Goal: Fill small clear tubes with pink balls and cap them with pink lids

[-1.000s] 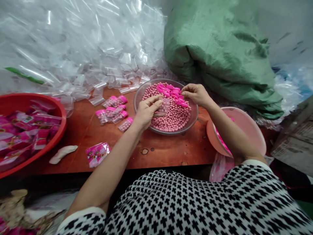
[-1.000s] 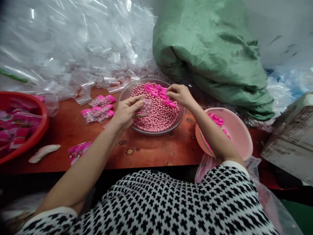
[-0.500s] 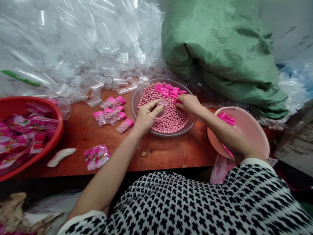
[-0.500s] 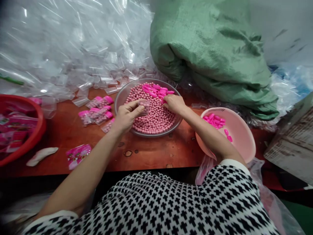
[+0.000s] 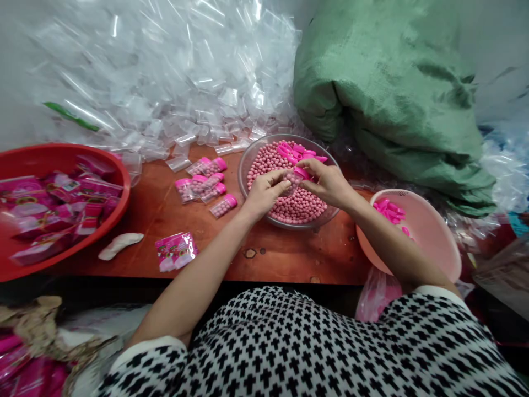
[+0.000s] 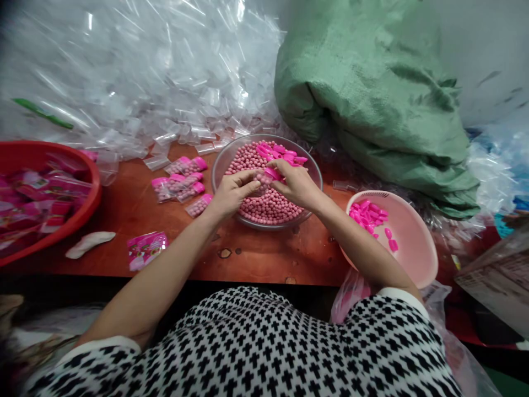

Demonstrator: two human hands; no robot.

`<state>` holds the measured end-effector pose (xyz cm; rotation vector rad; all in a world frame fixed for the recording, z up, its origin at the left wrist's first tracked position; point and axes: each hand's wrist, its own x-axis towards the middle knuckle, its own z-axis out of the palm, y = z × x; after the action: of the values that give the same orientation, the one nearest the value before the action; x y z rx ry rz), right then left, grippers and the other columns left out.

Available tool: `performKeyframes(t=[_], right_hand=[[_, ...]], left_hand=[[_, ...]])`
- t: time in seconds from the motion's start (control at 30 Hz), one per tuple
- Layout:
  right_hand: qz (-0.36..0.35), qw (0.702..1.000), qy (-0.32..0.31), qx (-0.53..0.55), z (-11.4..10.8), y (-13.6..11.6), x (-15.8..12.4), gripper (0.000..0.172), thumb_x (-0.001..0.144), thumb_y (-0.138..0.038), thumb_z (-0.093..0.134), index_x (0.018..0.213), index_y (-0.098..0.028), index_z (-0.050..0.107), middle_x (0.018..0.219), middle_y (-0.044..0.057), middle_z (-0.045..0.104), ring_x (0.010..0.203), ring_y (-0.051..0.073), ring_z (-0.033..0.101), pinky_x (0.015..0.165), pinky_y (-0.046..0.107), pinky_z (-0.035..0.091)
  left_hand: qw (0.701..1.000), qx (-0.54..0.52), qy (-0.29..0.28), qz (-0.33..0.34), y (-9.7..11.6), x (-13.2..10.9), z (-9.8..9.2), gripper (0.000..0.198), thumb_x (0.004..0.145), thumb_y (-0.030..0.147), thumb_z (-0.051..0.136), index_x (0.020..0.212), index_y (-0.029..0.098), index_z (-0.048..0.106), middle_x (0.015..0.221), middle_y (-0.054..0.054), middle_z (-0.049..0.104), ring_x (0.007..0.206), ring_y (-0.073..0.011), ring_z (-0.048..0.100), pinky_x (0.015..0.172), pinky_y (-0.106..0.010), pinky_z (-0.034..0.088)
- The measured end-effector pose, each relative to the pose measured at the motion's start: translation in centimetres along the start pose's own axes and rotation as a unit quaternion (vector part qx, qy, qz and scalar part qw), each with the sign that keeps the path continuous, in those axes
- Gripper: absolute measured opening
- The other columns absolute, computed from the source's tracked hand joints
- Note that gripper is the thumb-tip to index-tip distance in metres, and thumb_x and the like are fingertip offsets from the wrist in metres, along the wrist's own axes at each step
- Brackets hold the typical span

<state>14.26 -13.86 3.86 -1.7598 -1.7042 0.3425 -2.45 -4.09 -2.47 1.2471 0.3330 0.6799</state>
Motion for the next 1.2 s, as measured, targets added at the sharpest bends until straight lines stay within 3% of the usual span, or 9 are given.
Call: performKeyframes(t=[0.13, 0.23, 0.33, 0.4, 0.53, 0.7, 1.0, 1.1, 1.2], right_hand=[[0.045, 0.978, -0.059, 0.197, -0.7, 0.3, -0.4, 0.045, 0.085, -0.058, 0.072, 0.107, -0.019, 0.069, 0.093, 0.005, 0.073, 0.079, 0.017, 0.068, 0.075, 0.031, 0.057], [0.074, 0.969, -0.034, 0.234, -1.3, 0.7, -0.4, 0.050, 0.074, -0.060, 0.083, 0.099, -0.019, 0.069, 0.085, 0.002, 0.071, 0.071, 0.015, 0.068, 0.068, 0.029, 0.058], [0.048, 0.977, 0.059, 0.201, -1.3, 0.2, -0.5, 0.049, 0.070, -0.058, 0.087, 0.097, -0.022, 0.068, 0.087, 0.000, 0.070, 0.074, 0.016, 0.069, 0.070, 0.029, 0.059], [0.016, 0.981, 0.086, 0.173, -1.0, -0.3, -0.7, 0.048, 0.073, -0.058, 0.085, 0.102, -0.023, 0.070, 0.088, 0.000, 0.071, 0.079, 0.016, 0.069, 0.074, 0.030, 0.058], [-0.006, 0.989, 0.061, 0.134, 0.0, -0.6, -1.2, 0.050, 0.078, -0.059, 0.081, 0.111, -0.023, 0.071, 0.084, 0.000, 0.073, 0.079, 0.018, 0.071, 0.072, 0.030, 0.056], [0.002, 0.991, 0.039, 0.127, 0.1, -0.3, -1.7, 0.045, 0.077, -0.060, 0.081, 0.096, -0.021, 0.073, 0.089, 0.003, 0.075, 0.082, 0.020, 0.071, 0.074, 0.032, 0.056], [-0.089, 0.994, -0.003, -0.062, -0.2, -1.6, -2.3, 0.019, 0.095, -0.040, 0.061, 0.087, -0.023, 0.065, 0.083, 0.005, 0.069, 0.075, 0.019, 0.061, 0.075, 0.033, 0.049], [-0.127, 0.987, -0.022, -0.094, 0.2, -1.4, -2.2, 0.019, 0.097, -0.036, 0.055, 0.087, -0.022, 0.063, 0.081, 0.006, 0.066, 0.074, 0.020, 0.058, 0.072, 0.033, 0.047], [-0.120, 0.989, -0.026, -0.081, 0.3, -1.3, -1.8, 0.022, 0.096, -0.039, 0.057, 0.086, -0.022, 0.065, 0.080, 0.007, 0.067, 0.074, 0.020, 0.059, 0.072, 0.033, 0.048]], left_hand=[[0.997, 0.071, -0.009, 0.026, -0.1, -0.1, -0.1, 0.034, 0.080, 0.028, 0.073, 0.111, 0.015, 0.078, 0.101, -0.007, 0.077, 0.092, -0.0216, 0.070, 0.089, -0.038, 0.058], [0.991, 0.123, -0.008, 0.045, 0.2, -0.4, 0.0, 0.035, 0.084, 0.028, 0.071, 0.117, 0.017, 0.078, 0.114, -0.009, 0.078, 0.105, -0.0246, 0.071, 0.101, -0.042, 0.055], [0.986, 0.153, -0.007, 0.061, 0.5, -0.7, 0.2, 0.035, 0.084, 0.028, 0.072, 0.117, 0.018, 0.078, 0.120, -0.010, 0.077, 0.113, -0.0261, 0.070, 0.108, -0.043, 0.051], [0.985, 0.156, -0.019, 0.067, 0.6, -0.9, 0.3, 0.035, 0.085, 0.027, 0.071, 0.118, 0.019, 0.078, 0.120, -0.009, 0.077, 0.112, -0.0256, 0.071, 0.108, -0.043, 0.052], [0.986, 0.147, -0.017, 0.071, 0.5, -1.1, 0.3, 0.035, 0.086, 0.027, 0.069, 0.120, 0.020, 0.077, 0.123, -0.007, 0.076, 0.110, -0.0250, 0.073, 0.101, -0.041, 0.056], [0.983, 0.158, 0.007, 0.095, 0.5, -1.4, 0.3, 0.031, 0.086, 0.026, 0.070, 0.115, 0.022, 0.080, 0.122, -0.006, 0.077, 0.112, -0.0242, 0.073, 0.102, -0.039, 0.056], [0.971, 0.188, 0.052, 0.134, 0.5, -2.3, 1.0, 0.022, 0.086, 0.029, 0.069, 0.102, 0.024, 0.083, 0.109, -0.004, 0.080, 0.098, -0.0239, 0.076, 0.092, -0.037, 0.059], [0.967, 0.204, 0.055, 0.145, 0.3, -2.4, 0.9, 0.022, 0.085, 0.027, 0.068, 0.101, 0.026, 0.083, 0.106, -0.004, 0.081, 0.095, -0.0234, 0.076, 0.090, -0.036, 0.059], [0.973, 0.182, 0.049, 0.135, 0.2, -2.3, 0.8, 0.022, 0.084, 0.030, 0.070, 0.100, 0.024, 0.084, 0.106, -0.005, 0.081, 0.096, -0.0252, 0.076, 0.090, -0.039, 0.059]])
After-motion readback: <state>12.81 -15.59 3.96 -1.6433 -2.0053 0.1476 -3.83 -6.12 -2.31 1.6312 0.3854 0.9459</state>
